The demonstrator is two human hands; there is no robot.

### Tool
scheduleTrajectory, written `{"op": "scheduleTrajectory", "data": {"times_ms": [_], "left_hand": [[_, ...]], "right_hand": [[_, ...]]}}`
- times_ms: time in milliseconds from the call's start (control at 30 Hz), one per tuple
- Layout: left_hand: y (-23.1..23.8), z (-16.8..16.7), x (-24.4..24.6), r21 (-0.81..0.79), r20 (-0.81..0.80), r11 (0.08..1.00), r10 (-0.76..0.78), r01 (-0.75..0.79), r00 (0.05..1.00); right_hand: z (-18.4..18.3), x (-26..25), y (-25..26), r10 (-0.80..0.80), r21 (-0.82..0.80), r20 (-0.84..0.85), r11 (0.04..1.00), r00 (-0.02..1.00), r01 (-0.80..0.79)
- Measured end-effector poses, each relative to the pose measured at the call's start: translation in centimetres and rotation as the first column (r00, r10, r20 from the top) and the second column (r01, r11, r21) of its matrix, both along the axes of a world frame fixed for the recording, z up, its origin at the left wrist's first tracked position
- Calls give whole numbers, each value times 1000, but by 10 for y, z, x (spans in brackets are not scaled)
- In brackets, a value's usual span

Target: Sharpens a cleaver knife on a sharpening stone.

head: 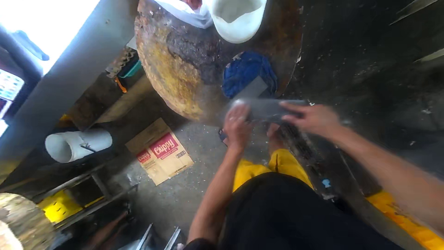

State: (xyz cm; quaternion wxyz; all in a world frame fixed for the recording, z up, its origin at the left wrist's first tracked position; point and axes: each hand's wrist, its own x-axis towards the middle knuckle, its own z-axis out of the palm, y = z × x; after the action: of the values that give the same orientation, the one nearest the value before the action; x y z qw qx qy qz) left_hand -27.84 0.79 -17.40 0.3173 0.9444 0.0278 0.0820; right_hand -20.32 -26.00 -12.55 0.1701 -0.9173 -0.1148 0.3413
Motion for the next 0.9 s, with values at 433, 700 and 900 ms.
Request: {"op": "scheduleTrajectory", "data": {"times_ms": [433,700,900], "left_hand": [[135,2,-101,164,-28,944,294,-286,955],[-85,-24,80,-116,157,985,-109,128,982],[-39,-27,19,-113,171,992,68,-49,983]], "right_hand": [[-25,-26,160,292,233,-67,935,954,-269],[37,14,-64,-145,-183,207,966,968,184],[32,-4,-15,22,-140,188,990,982,5]]}}
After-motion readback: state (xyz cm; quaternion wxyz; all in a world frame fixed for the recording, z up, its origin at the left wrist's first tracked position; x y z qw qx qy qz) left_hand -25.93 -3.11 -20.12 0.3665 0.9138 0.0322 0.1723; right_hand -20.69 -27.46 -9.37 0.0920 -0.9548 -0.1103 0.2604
